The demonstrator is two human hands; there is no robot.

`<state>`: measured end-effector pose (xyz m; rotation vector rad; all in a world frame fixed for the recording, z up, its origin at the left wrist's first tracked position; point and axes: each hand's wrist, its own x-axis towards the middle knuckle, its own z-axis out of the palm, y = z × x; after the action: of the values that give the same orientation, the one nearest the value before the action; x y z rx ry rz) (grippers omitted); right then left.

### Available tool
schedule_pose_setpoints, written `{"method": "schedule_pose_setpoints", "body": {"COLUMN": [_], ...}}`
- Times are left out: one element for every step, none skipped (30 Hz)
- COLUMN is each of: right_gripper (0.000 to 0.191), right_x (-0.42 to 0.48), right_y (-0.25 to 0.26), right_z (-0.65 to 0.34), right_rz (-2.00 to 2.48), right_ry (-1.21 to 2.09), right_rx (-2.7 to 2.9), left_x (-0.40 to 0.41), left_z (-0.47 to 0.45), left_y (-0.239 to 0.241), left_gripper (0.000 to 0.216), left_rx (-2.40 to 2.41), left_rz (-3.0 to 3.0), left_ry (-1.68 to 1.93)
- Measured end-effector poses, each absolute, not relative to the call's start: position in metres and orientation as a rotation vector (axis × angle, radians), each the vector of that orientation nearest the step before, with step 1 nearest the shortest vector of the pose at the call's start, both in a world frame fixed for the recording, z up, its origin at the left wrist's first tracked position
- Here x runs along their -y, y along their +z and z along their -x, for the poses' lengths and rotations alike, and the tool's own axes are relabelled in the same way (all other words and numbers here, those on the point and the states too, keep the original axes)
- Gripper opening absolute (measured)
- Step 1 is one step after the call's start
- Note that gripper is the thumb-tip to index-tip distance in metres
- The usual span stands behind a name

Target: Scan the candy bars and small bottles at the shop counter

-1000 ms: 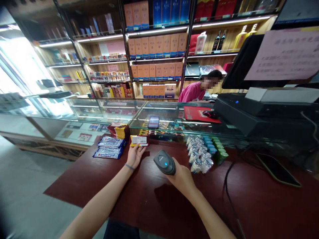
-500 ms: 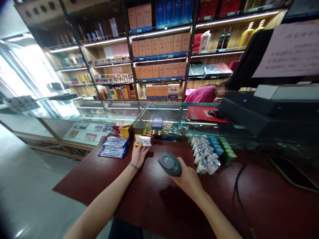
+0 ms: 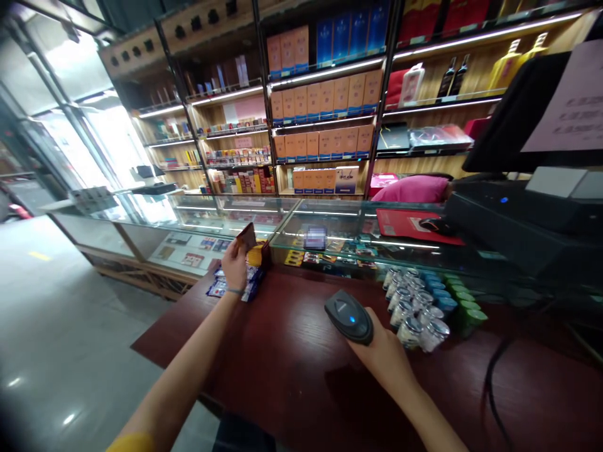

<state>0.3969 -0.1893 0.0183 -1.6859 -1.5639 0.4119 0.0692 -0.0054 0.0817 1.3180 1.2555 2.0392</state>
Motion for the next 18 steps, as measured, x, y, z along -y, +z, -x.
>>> {"method": "schedule_pose_setpoints", "body": {"right_gripper": [0.040, 0.040, 0.039, 0.038, 0.037, 0.036, 0.036, 0.035, 0.034, 0.033, 0.032, 0.033, 0.034, 0.035, 0.036, 0.036, 0.036, 0.035], "right_x": [0.188, 0.187, 0.186, 0.186, 0.187, 0.188, 0.190, 0.191, 0.193, 0.193, 0.193, 0.193, 0.192, 0.190, 0.188, 0.186, 0.185, 0.184], "right_y": [0.018, 0.018, 0.019, 0.020, 0.022, 0.024, 0.026, 0.027, 0.028, 0.029, 0.028, 0.028, 0.026, 0.025, 0.023, 0.021, 0.020, 0.019], "right_z": [-0.399, -0.401, -0.401, -0.401, -0.400, -0.398, -0.396, -0.394, -0.392, -0.391, -0.391, -0.391, -0.393, -0.395, -0.398, -0.401, -0.403, -0.405], "right_rz": [1.681, 1.674, 1.666, 1.654, 1.639, 1.626, 1.616, 1.608, 1.603, 1.599, 1.594, 1.591, 1.591, 1.594, 1.595, 1.592, 1.586, 1.577], "right_ry": [0.436, 0.454, 0.461, 0.456, 0.442, 0.426, 0.411, 0.397, 0.389, 0.385, 0.386, 0.385, 0.381, 0.379, 0.377, 0.381, 0.388, 0.397], "right_rx": [1.566, 1.565, 1.560, 1.549, 1.534, 1.517, 1.499, 1.484, 1.473, 1.466, 1.466, 1.464, 1.460, 1.456, 1.452, 1.450, 1.447, 1.447], "left_x": [0.001, -0.003, -0.008, -0.012, -0.016, -0.020, -0.024, -0.028, -0.032, -0.036, -0.039, -0.042, -0.045, -0.048, -0.051, -0.053, -0.054, -0.055], "left_z": [-0.057, -0.045, -0.035, -0.027, -0.020, -0.015, -0.012, -0.010, -0.009, -0.009, -0.008, -0.008, -0.008, -0.007, -0.007, -0.006, -0.005, -0.004], "left_y": [0.090, 0.097, 0.103, 0.107, 0.110, 0.111, 0.111, 0.110, 0.108, 0.106, 0.104, 0.101, 0.099, 0.097, 0.096, 0.094, 0.093, 0.092], "left_gripper": [0.030, 0.030, 0.031, 0.032, 0.032, 0.033, 0.034, 0.035, 0.036, 0.037, 0.038, 0.040, 0.041, 0.043, 0.044, 0.045, 0.046, 0.046], "left_rx": [-1.313, -1.337, -1.348, -1.370, -1.389, -1.414, -1.447, -1.482, -1.514, -1.539, -1.553, -1.556, -1.551, -1.546, -1.546, -1.551, -1.560, -1.569], "left_rz": [-1.520, -1.723, -1.929, -2.109, -2.256, -2.375, -2.464, -2.530, -2.578, -2.614, -2.642, -2.667, -2.690, -2.709, -2.724, -2.734, -2.739, -2.740], "left_ry": [2.017, 1.972, 1.884, 1.768, 1.653, 1.534, 1.426, 1.332, 1.248, 1.174, 1.110, 1.054, 1.006, 0.964, 0.925, 0.891, 0.864, 0.842]}}
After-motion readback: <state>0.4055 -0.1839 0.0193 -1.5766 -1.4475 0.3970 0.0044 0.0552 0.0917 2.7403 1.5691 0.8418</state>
